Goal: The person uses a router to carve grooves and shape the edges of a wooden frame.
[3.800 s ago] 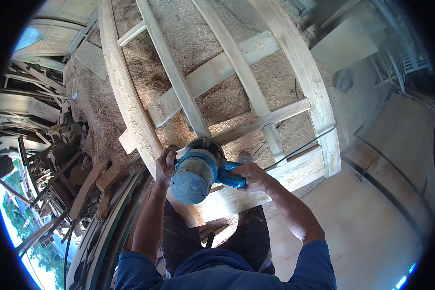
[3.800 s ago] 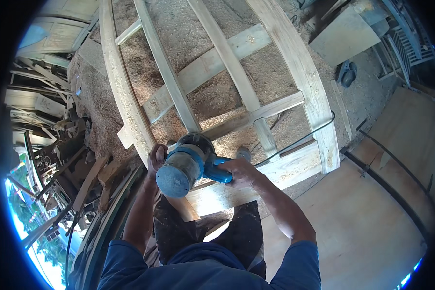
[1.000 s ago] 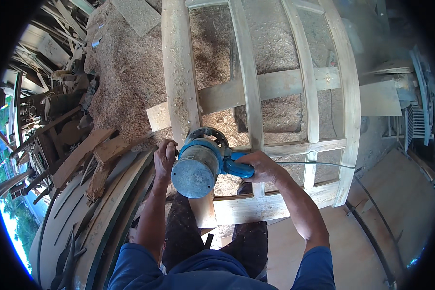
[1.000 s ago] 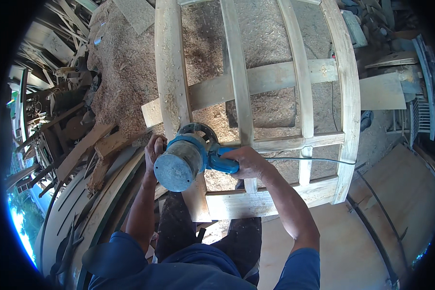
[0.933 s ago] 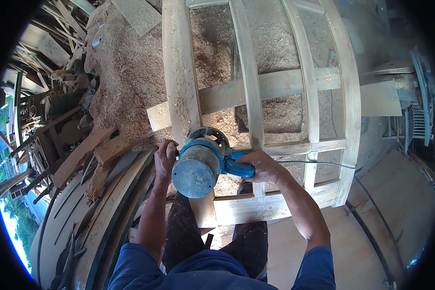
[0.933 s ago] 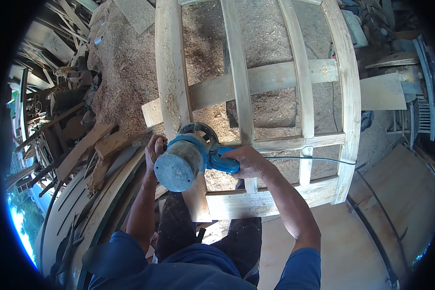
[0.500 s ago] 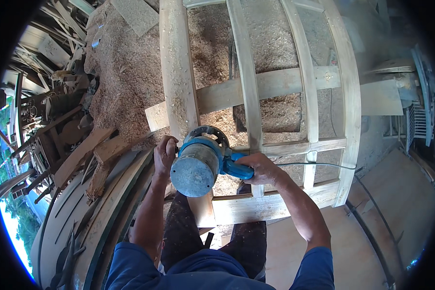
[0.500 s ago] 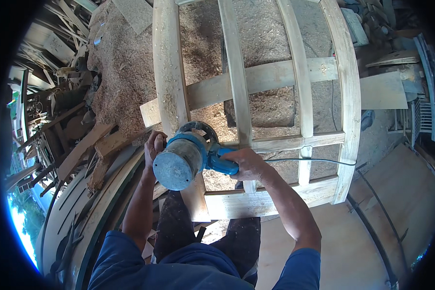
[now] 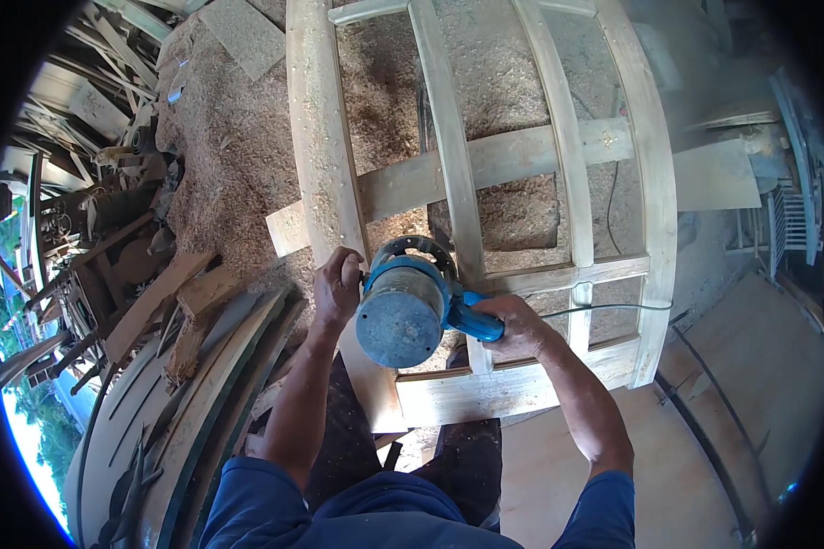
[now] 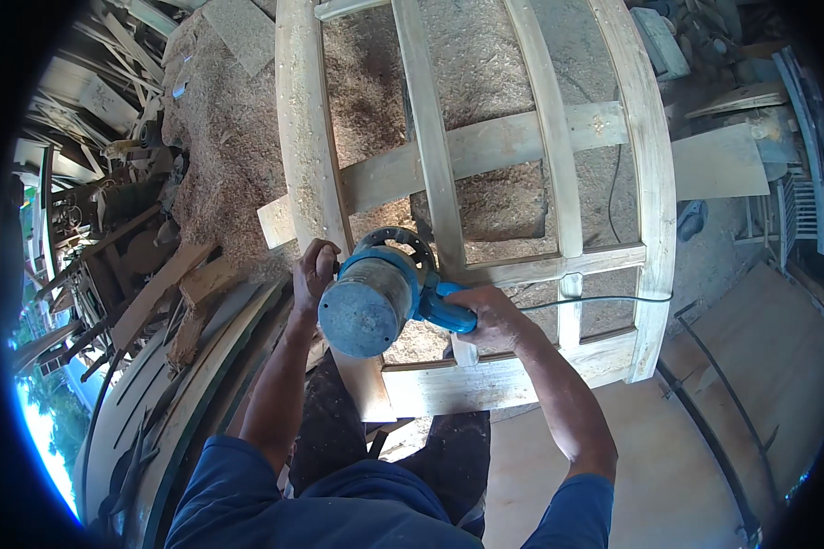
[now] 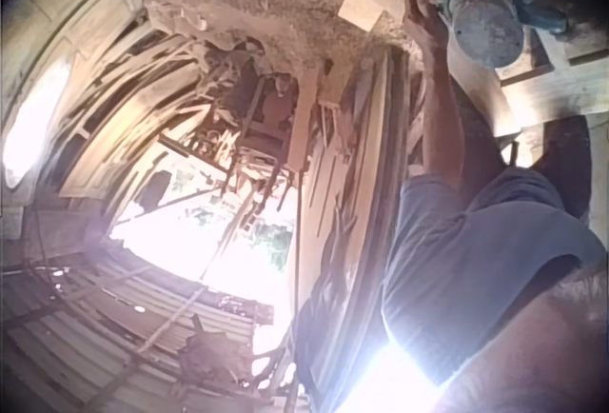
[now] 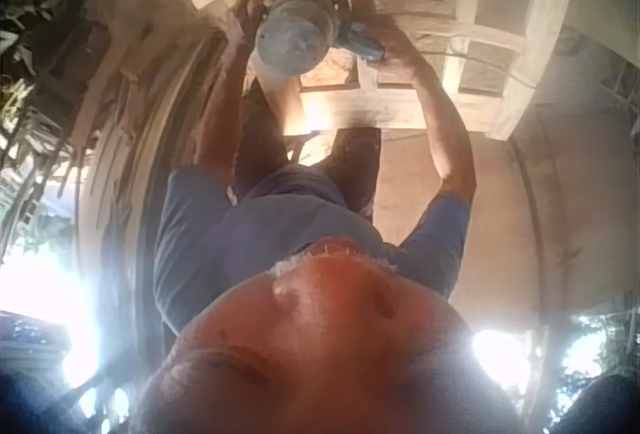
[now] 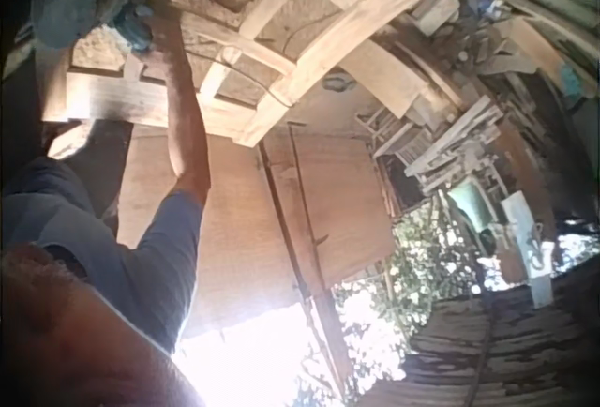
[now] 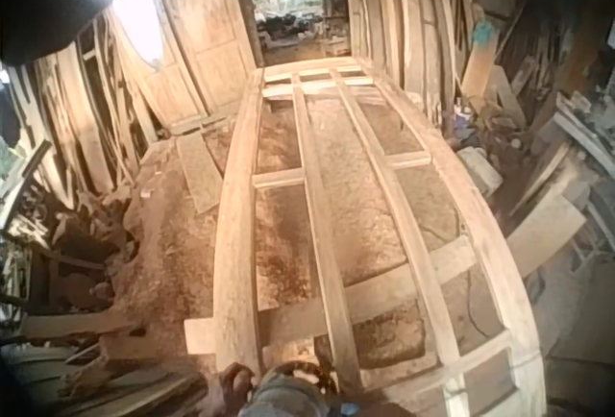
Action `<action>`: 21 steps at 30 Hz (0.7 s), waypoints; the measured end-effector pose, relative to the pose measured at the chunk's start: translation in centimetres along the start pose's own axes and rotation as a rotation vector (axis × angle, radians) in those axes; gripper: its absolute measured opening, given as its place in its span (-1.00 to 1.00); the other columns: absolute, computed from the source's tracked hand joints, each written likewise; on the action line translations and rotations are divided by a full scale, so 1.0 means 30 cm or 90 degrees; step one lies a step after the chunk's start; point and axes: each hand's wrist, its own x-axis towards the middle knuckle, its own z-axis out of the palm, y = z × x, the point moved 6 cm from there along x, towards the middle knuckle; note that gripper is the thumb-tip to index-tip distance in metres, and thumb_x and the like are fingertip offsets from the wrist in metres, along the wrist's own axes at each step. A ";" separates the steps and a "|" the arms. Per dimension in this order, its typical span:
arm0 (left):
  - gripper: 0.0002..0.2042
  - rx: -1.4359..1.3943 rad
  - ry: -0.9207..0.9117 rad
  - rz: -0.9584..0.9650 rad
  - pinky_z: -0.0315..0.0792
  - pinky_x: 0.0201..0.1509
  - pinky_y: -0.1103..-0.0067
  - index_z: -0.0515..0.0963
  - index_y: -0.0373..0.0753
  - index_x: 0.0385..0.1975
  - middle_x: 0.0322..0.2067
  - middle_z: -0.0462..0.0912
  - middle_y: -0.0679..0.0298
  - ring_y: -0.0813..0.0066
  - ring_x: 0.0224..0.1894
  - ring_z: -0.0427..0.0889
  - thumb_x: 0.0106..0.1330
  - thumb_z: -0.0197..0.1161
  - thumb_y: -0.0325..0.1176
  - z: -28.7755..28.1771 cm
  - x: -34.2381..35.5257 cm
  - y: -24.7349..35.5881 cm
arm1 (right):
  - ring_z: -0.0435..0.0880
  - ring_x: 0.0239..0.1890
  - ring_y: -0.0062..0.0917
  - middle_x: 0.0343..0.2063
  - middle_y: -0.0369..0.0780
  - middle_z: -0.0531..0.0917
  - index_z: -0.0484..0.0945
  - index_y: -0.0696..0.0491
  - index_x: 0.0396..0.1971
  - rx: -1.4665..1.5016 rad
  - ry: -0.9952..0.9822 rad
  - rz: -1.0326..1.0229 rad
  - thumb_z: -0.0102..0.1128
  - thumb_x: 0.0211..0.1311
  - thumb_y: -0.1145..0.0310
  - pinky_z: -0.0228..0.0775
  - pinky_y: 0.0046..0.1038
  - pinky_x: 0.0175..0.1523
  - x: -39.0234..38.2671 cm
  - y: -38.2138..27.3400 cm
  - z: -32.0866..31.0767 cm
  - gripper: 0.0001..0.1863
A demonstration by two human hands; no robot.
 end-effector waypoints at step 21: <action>-0.68 -0.048 0.027 -0.018 0.48 -0.41 0.43 0.56 -0.36 -0.34 -0.59 0.59 0.09 0.37 -0.53 0.67 0.45 -0.04 -0.24 -0.043 -0.080 -0.039 | 0.75 -0.25 -0.36 -0.33 -0.20 0.73 0.64 -0.04 -0.15 0.001 -0.123 0.029 0.43 -0.17 0.53 0.59 -0.41 -0.11 0.060 -0.026 0.004 -0.55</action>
